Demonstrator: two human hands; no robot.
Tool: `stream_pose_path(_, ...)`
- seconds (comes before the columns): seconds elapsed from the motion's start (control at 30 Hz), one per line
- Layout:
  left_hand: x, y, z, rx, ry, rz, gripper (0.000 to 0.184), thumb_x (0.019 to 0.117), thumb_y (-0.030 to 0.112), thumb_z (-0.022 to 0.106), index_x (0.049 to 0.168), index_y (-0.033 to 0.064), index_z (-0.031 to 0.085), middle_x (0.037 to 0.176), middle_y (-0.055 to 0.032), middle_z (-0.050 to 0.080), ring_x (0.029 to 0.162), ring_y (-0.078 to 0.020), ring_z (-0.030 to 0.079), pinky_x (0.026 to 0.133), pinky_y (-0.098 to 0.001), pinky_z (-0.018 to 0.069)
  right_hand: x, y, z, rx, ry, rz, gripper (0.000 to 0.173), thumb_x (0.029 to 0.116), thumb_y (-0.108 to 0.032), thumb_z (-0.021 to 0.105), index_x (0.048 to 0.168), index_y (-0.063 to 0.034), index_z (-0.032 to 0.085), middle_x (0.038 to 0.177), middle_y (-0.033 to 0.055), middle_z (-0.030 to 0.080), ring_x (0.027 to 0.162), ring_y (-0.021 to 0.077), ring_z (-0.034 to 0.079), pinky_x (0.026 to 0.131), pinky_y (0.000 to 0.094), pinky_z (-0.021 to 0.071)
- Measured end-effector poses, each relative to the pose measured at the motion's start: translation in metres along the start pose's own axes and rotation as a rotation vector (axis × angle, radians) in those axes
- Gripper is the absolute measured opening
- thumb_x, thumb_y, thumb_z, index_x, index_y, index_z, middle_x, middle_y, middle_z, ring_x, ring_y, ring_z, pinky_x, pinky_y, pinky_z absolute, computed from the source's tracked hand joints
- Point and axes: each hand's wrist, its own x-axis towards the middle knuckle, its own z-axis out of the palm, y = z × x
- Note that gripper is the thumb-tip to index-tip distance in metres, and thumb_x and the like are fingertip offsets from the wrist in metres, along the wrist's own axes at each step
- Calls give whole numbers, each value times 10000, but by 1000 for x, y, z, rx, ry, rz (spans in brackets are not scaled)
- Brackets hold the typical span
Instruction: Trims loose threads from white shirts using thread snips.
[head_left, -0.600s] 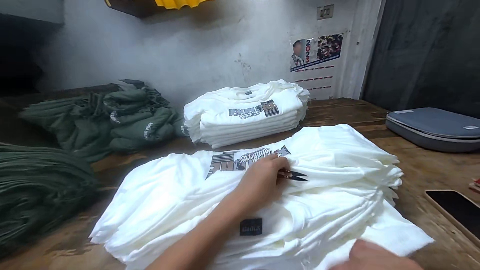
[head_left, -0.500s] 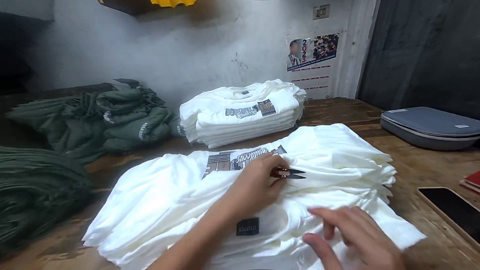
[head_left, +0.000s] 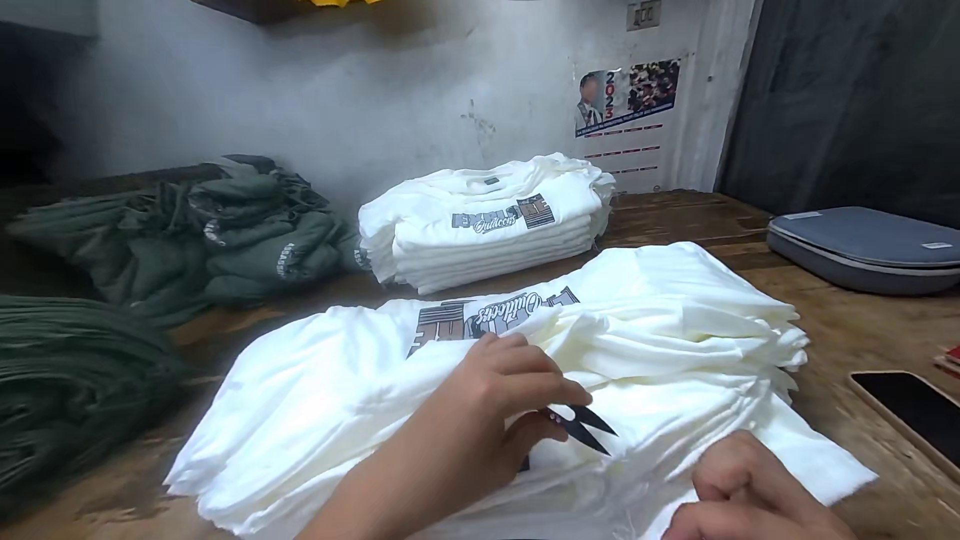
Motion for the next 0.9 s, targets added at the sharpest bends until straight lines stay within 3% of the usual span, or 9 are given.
stream_pose_path(0.13, 5, 11, -2, 73, 70, -58, 186, 969, 288, 649, 1112, 230, 752, 978, 124, 690, 925, -19, 634, 826, -246, 529, 10, -1, 6, -102, 69, 42, 213, 999, -369, 670, 991, -168, 743, 918, -14, 611, 919, 12, 571, 824, 170, 467)
stream_pose_path(0.2, 3, 9, -1, 52, 77, -113, 190, 960, 310, 665, 1116, 238, 748, 985, 134, 686, 928, 3, 646, 834, -221, 559, 16, -4, 14, -197, 91, 47, 259, 966, -360, 718, 1075, -128, 758, 940, 38, 616, 910, 50, 573, 784, 175, 474)
stream_pose_path(0.33, -2, 2, 3, 25, 43, -110, 188, 945, 289, 683, 1112, 237, 752, 983, 124, 691, 938, -5, 649, 840, -226, 559, 16, 7, 24, -184, 112, -30, 92, 940, -265, 757, 930, -174, 757, 926, 3, 610, 886, 28, 566, 790, 155, 471)
stream_pose_path(0.47, 3, 12, 0, 51, 14, 46, 171, 1001, 253, 612, 1094, 233, 755, 993, 88, 711, 931, -66, 633, 836, -293, 485, 10, 3, 17, -41, 94, -96, 82, 962, -284, 737, 929, -209, 743, 950, -56, 582, 934, -21, 547, 834, 117, 445)
stream_pose_path(0.63, 13, 29, 13, 192, -21, 176, 185, 989, 135, 592, 961, 194, 765, 881, 43, 713, 805, -148, 621, 720, -331, 452, 7, -2, 17, -87, 10, -147, 91, 963, -256, 735, 911, -181, 738, 916, -25, 603, 963, 47, 546, 912, 186, 414)
stream_pose_path(0.7, 13, 25, 12, 173, 21, 65, 129, 975, 176, 631, 996, 180, 758, 892, 43, 716, 818, -132, 649, 725, -331, 493, 9, -11, 8, -102, -160, -66, 217, 939, -318, 743, 857, -118, 765, 855, 58, 661, 905, 163, 574, 899, 326, 409)
stream_pose_path(0.77, 8, 15, 3, 164, 19, -185, 238, 923, 290, 714, 1130, 173, 730, 941, 22, 698, 857, -137, 678, 757, -371, 582, 17, -25, 3, -222, -296, 19, 432, 903, -520, 721, 815, -101, 780, 863, 101, 715, 868, 240, 607, 879, 440, 410)
stream_pose_path(0.83, 5, 3, -9, 122, -116, -500, 533, 826, 396, 833, 1263, 138, 671, 1053, -82, 682, 926, -246, 676, 799, -487, 581, 24, -37, 15, -364, -197, 28, 425, 919, -522, 707, 794, -121, 773, 880, 93, 715, 845, 239, 603, 834, 432, 437)
stream_pose_path(0.9, 5, -10, -13, 67, -243, -696, 461, 847, 388, 828, 1180, 106, 681, 1047, -87, 674, 952, -237, 662, 837, -478, 563, 33, -45, 38, -554, -53, 41, 365, 917, -490, 720, 773, -155, 748, 910, 73, 699, 865, 233, 587, 824, 419, 419)
